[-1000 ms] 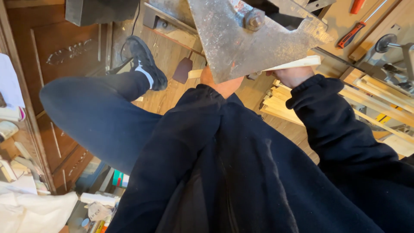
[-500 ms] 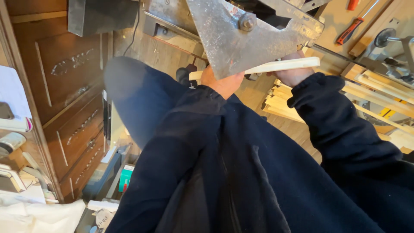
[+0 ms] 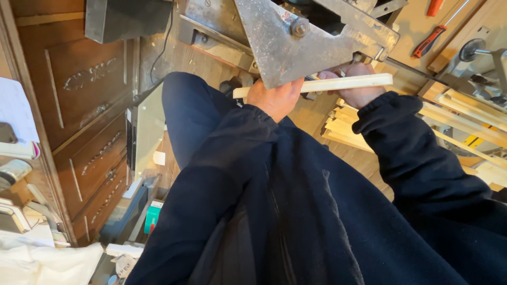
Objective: Trimming the ends of wooden frame pieces using a manual miter trimmer.
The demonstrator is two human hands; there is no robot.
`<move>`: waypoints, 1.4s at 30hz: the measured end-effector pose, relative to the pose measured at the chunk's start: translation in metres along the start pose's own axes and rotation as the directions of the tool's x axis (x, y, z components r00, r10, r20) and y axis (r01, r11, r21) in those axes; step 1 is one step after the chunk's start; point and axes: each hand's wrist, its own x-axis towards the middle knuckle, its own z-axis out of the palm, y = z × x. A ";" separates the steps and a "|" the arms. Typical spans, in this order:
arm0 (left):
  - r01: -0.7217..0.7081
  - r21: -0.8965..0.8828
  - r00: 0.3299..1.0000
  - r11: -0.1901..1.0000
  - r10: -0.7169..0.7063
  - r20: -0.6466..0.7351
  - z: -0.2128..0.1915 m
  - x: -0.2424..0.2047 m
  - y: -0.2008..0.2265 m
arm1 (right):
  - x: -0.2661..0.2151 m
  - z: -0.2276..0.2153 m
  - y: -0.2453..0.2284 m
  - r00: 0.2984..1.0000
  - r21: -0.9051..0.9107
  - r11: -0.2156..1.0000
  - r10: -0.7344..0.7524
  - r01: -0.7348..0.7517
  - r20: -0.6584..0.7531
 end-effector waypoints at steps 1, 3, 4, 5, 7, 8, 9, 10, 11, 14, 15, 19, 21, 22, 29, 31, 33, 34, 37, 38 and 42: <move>0.000 -0.001 1.000 1.000 0.000 0.003 -0.002 -0.001 0.001 | -0.002 0.000 0.000 1.000 0.001 1.000 0.002 -0.002 0.003; -0.026 0.031 1.000 0.999 0.025 0.011 -0.004 0.000 0.001 | -0.004 -0.002 -0.002 1.000 -0.012 1.000 -0.012 0.012 0.004; -0.028 0.033 1.000 0.999 0.028 0.009 -0.002 0.002 0.000 | -0.002 -0.003 -0.002 1.000 -0.011 1.000 -0.014 0.014 0.002; -0.025 0.030 1.000 0.999 0.025 0.017 -0.001 0.001 0.001 | -0.002 -0.002 0.000 1.000 -0.017 1.000 -0.011 0.011 0.003; -0.024 0.028 0.999 0.999 0.024 0.025 -0.002 0.001 0.003 | -0.002 -0.001 0.002 1.000 -0.020 1.000 -0.007 0.007 0.003; -0.019 0.034 1.000 0.999 0.019 0.016 -0.003 0.003 0.003 | -0.003 -0.001 0.002 1.000 -0.002 1.000 -0.010 0.010 -0.001; -0.016 0.041 1.000 0.999 0.015 0.002 -0.004 0.006 0.003 | -0.003 -0.002 0.003 1.000 0.015 1.000 -0.015 0.015 -0.010; -0.019 0.041 1.000 0.999 0.019 0.000 -0.002 0.007 0.003 | -0.002 -0.004 0.001 1.000 0.016 1.000 -0.015 0.015 -0.014; -0.015 0.047 1.000 0.999 0.016 -0.005 -0.001 0.005 0.004 | -0.003 -0.004 0.000 1.000 0.017 1.000 -0.009 0.009 -0.012; -0.006 0.048 1.000 0.999 0.006 0.000 0.003 0.000 0.005 | -0.005 -0.002 0.001 1.000 -0.006 1.000 -0.003 0.003 -0.009; -0.002 0.043 1.000 0.999 0.002 0.008 0.004 -0.001 0.004 | -0.004 -0.002 0.002 1.000 -0.030 1.000 -0.004 0.004 -0.010; -0.003 0.029 1.000 1.000 0.002 0.023 0.000 0.000 0.004 | -0.007 -0.001 -0.001 1.000 -0.040 0.999 0.010 -0.011 -0.020; 0.007 0.031 1.000 0.999 -0.008 0.013 0.000 0.001 0.005 | -0.007 -0.002 0.000 0.999 -0.035 0.999 0.031 -0.032 -0.028; 0.006 0.030 1.000 1.000 -0.006 0.013 -0.001 0.002 0.005 | -0.006 -0.001 0.003 0.999 -0.035 0.999 0.032 -0.033 -0.029; 0.025 0.019 1.000 1.000 -0.024 -0.019 0.001 -0.001 0.002 | -0.001 0.002 0.003 1.000 -0.009 1.000 -0.023 0.023 -0.016; 0.033 0.003 0.999 0.999 -0.033 -0.011 0.000 -0.001 0.002 | -0.001 0.001 0.002 1.000 -0.008 1.000 -0.020 0.020 -0.014; 0.038 -0.023 0.999 0.999 -0.038 0.018 -0.002 -0.001 0.003 | -0.004 0.001 0.000 1.000 -0.026 0.999 -0.023 0.023 -0.008; 0.038 -0.021 0.999 0.999 -0.038 0.017 -0.003 0.000 0.002 | -0.003 0.001 -0.001 1.000 -0.026 0.999 -0.025 0.025 -0.008; 0.031 -0.025 0.999 0.999 -0.030 0.027 -0.002 0.001 0.001 | -0.004 0.000 -0.002 1.000 -0.011 1.000 -0.024 0.024 -0.005; 0.033 -0.034 0.999 0.999 -0.032 0.038 -0.003 0.000 0.002 | -0.006 0.000 -0.003 1.000 -0.003 1.000 -0.025 0.025 -0.005; 0.047 -0.064 0.997 0.997 -0.043 0.066 -0.005 0.000 0.001 | -0.006 0.003 -0.003 1.000 0.004 1.000 -0.020 0.020 -0.011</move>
